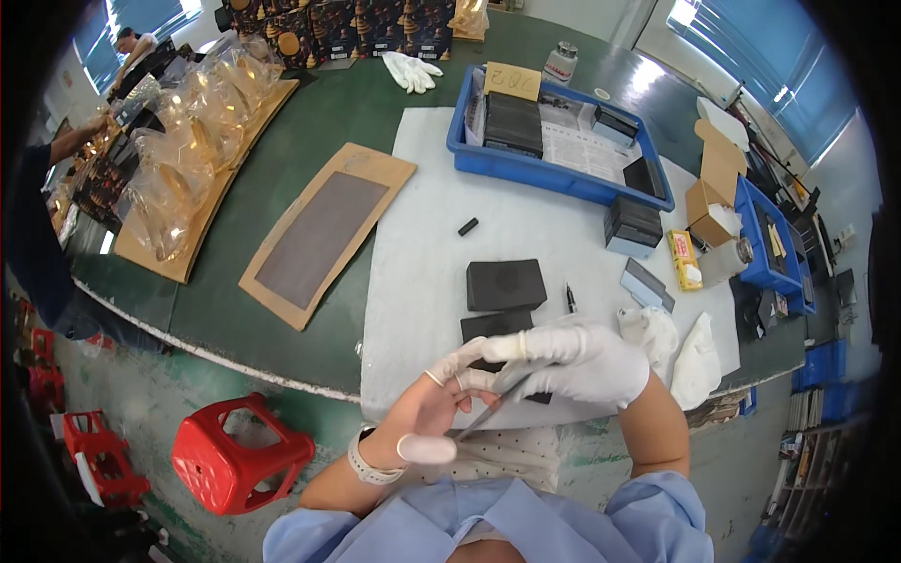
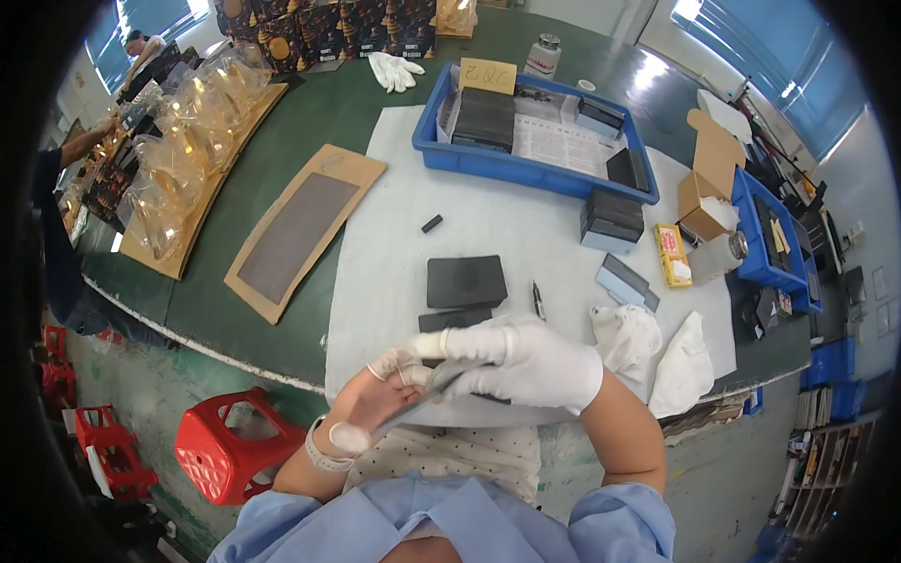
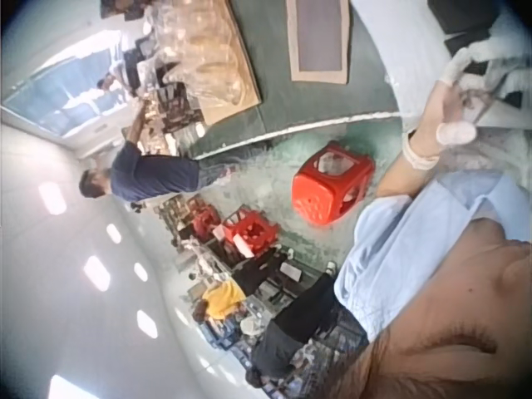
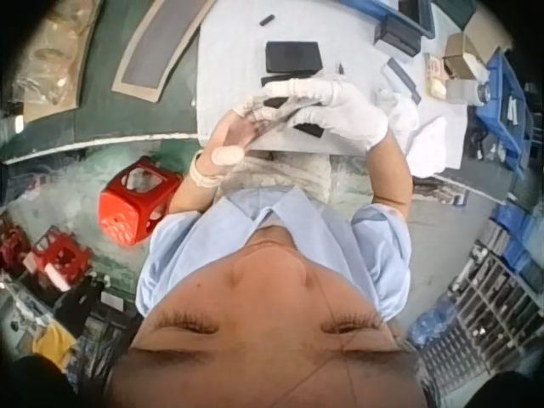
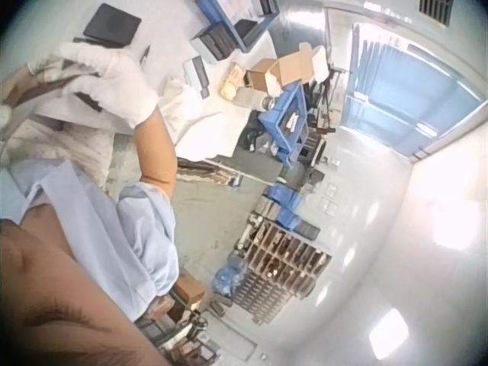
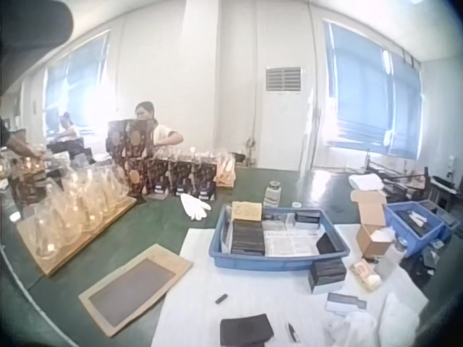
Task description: The person cleans the surface of small black rectangular electronic devices using a white cloth. They pick up each device, wipe it thoroughly, and place it back on the table. The person also uses a black marker to write on one of the devices before continuing the cleaning process.
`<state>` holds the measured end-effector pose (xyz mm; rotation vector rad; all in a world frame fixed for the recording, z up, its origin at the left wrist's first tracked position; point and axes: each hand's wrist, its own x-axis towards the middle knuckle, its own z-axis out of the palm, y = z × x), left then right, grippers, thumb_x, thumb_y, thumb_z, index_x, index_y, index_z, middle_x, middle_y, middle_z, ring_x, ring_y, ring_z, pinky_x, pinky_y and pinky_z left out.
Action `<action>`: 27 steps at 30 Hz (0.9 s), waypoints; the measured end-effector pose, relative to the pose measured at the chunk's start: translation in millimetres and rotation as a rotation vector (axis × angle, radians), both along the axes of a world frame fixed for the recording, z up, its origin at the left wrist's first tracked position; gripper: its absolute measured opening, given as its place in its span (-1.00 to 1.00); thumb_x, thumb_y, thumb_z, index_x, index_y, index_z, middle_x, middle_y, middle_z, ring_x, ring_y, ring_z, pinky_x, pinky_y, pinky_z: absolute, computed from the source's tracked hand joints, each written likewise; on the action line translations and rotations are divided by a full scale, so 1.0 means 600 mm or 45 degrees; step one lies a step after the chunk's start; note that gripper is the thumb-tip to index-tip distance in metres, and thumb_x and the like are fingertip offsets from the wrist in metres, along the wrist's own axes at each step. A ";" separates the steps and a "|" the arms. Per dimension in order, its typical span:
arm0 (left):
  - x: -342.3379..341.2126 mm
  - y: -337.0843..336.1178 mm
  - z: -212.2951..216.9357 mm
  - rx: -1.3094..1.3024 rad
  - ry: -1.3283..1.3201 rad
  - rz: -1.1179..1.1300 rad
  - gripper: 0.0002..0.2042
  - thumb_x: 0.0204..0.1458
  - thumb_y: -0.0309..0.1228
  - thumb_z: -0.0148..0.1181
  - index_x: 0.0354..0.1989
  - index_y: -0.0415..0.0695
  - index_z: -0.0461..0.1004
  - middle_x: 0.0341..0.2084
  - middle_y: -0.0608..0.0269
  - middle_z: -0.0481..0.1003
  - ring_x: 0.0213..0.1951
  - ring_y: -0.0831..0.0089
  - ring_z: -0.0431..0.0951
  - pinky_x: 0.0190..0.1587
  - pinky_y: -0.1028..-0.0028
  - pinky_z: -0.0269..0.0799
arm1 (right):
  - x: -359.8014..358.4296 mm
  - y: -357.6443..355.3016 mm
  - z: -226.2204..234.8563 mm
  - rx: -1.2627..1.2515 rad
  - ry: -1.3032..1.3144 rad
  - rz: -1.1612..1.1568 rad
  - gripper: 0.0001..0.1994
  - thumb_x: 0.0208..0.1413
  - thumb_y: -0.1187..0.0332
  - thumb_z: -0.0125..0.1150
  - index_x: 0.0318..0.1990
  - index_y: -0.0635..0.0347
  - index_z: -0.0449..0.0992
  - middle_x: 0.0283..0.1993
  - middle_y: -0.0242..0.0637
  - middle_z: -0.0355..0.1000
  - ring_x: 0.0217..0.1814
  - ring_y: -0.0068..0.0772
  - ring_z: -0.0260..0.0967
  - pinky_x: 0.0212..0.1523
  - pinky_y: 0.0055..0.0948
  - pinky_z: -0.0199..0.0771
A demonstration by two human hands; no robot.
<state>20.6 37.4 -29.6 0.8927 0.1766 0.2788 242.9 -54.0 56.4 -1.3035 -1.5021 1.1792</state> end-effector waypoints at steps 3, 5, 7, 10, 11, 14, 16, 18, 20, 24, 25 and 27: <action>0.011 0.018 0.012 0.337 -0.097 0.260 -0.14 0.01 -0.26 0.24 0.44 -0.14 -0.13 0.21 0.09 0.34 0.04 0.40 0.37 0.02 0.43 0.15 | 0.032 0.048 0.028 -0.315 -0.010 -0.507 -0.46 0.00 0.61 0.30 0.20 0.10 0.44 -0.07 -0.29 0.57 -0.13 -0.59 0.51 -0.06 -0.52 0.52; 0.009 0.031 0.008 0.561 -0.042 0.394 -0.15 -0.01 -0.32 0.26 0.43 -0.14 -0.10 0.17 0.08 0.39 0.02 0.40 0.39 0.02 0.43 0.16 | 0.089 0.102 -0.008 0.291 -0.471 -0.755 -0.41 -0.08 0.65 0.29 0.20 0.23 0.41 -0.10 -0.18 0.58 -0.08 -0.56 0.54 -0.06 -0.57 0.51; 0.009 0.037 0.007 0.595 0.033 0.483 -0.17 -0.05 -0.45 0.31 0.41 -0.15 -0.03 0.08 0.09 0.47 -0.01 0.42 0.42 0.00 0.44 0.18 | 0.140 0.145 -0.017 0.198 -0.556 -0.867 -0.41 -0.08 0.62 0.30 0.21 0.23 0.39 -0.08 -0.14 0.57 -0.07 -0.49 0.54 -0.06 -0.55 0.49; 0.000 0.044 -0.004 0.671 0.086 0.549 -0.24 -0.04 -0.52 0.29 0.37 -0.16 0.06 0.02 0.12 0.51 -0.05 0.45 0.45 -0.01 0.45 0.20 | 0.172 0.187 -0.053 0.075 -0.659 -0.840 -0.43 -0.04 0.50 0.34 0.21 0.12 0.40 -0.15 -0.05 0.57 -0.15 -0.28 0.57 -0.06 -0.40 0.51; -0.002 0.047 -0.006 0.654 0.090 0.565 -0.26 -0.04 -0.53 0.29 0.36 -0.17 0.08 0.00 0.13 0.53 -0.07 0.46 0.46 -0.01 0.45 0.20 | 0.176 0.194 -0.057 0.028 -0.666 -0.796 -0.44 -0.03 0.42 0.34 0.21 0.10 0.39 -0.17 -0.01 0.56 -0.16 -0.18 0.56 -0.05 -0.36 0.49; -0.005 0.053 -0.013 0.613 0.123 0.614 -0.29 -0.04 -0.55 0.29 0.33 -0.18 0.13 -0.06 0.15 0.55 -0.10 0.48 0.48 -0.01 0.45 0.21 | 0.175 0.211 -0.054 0.050 -0.995 -0.731 -0.42 0.00 0.30 0.34 0.23 0.09 0.36 -0.25 0.04 0.55 -0.17 -0.09 0.54 -0.11 -0.28 0.50; -0.004 0.057 -0.012 0.622 0.159 0.636 -0.30 -0.04 -0.56 0.30 0.32 -0.18 0.13 -0.07 0.17 0.56 -0.12 0.49 0.48 -0.02 0.46 0.22 | 0.181 0.220 -0.059 0.093 -1.243 -0.737 -0.40 0.01 0.22 0.34 0.24 0.06 0.35 -0.32 0.01 0.54 -0.25 -0.05 0.53 -0.19 -0.24 0.50; 0.002 0.060 -0.005 0.737 0.208 0.656 -0.35 -0.04 -0.55 0.30 0.28 -0.19 0.19 -0.07 0.17 0.56 -0.12 0.49 0.48 -0.03 0.44 0.25 | 0.183 0.221 -0.064 0.147 -1.422 -0.782 -0.39 0.02 0.15 0.33 0.25 0.04 0.33 -0.40 -0.03 0.52 -0.33 -0.03 0.51 -0.28 -0.20 0.50; 0.010 0.067 0.008 0.970 0.256 0.652 -0.38 -0.05 -0.56 0.31 0.24 -0.21 0.24 -0.09 0.16 0.56 -0.11 0.45 0.50 -0.02 0.43 0.29 | 0.183 0.215 -0.066 0.210 -1.533 -0.872 -0.39 0.03 0.10 0.31 0.25 0.03 0.33 -0.47 -0.09 0.50 -0.42 -0.02 0.50 -0.36 -0.18 0.48; 0.036 0.090 0.041 1.620 0.338 0.632 -0.46 -0.09 -0.52 0.35 0.14 -0.23 0.36 -0.16 0.12 0.53 -0.15 0.25 0.49 -0.04 0.37 0.33 | 0.174 0.176 -0.047 0.461 -1.294 -1.068 -0.49 0.09 0.18 0.29 0.20 0.05 0.39 -0.52 -0.10 0.49 -0.50 -0.02 0.47 -0.42 -0.22 0.46; 0.045 0.096 0.048 1.770 0.350 0.636 -0.48 -0.09 -0.49 0.36 0.11 -0.23 0.40 -0.17 0.13 0.53 -0.18 0.20 0.47 -0.05 0.33 0.32 | 0.173 0.165 -0.044 0.511 -1.161 -1.090 -0.51 0.10 0.20 0.29 0.19 0.06 0.41 -0.53 -0.09 0.48 -0.51 -0.02 0.46 -0.42 -0.25 0.46; 0.069 0.109 0.064 1.922 0.335 0.568 -0.45 -0.11 -0.43 0.39 0.12 -0.21 0.39 -0.16 0.11 0.49 -0.15 0.14 0.43 -0.05 0.30 0.31 | 0.157 0.135 -0.024 0.392 -0.905 -1.138 -0.60 0.14 0.32 0.26 0.14 0.15 0.45 -0.56 -0.17 0.47 -0.55 -0.22 0.46 -0.41 -0.42 0.45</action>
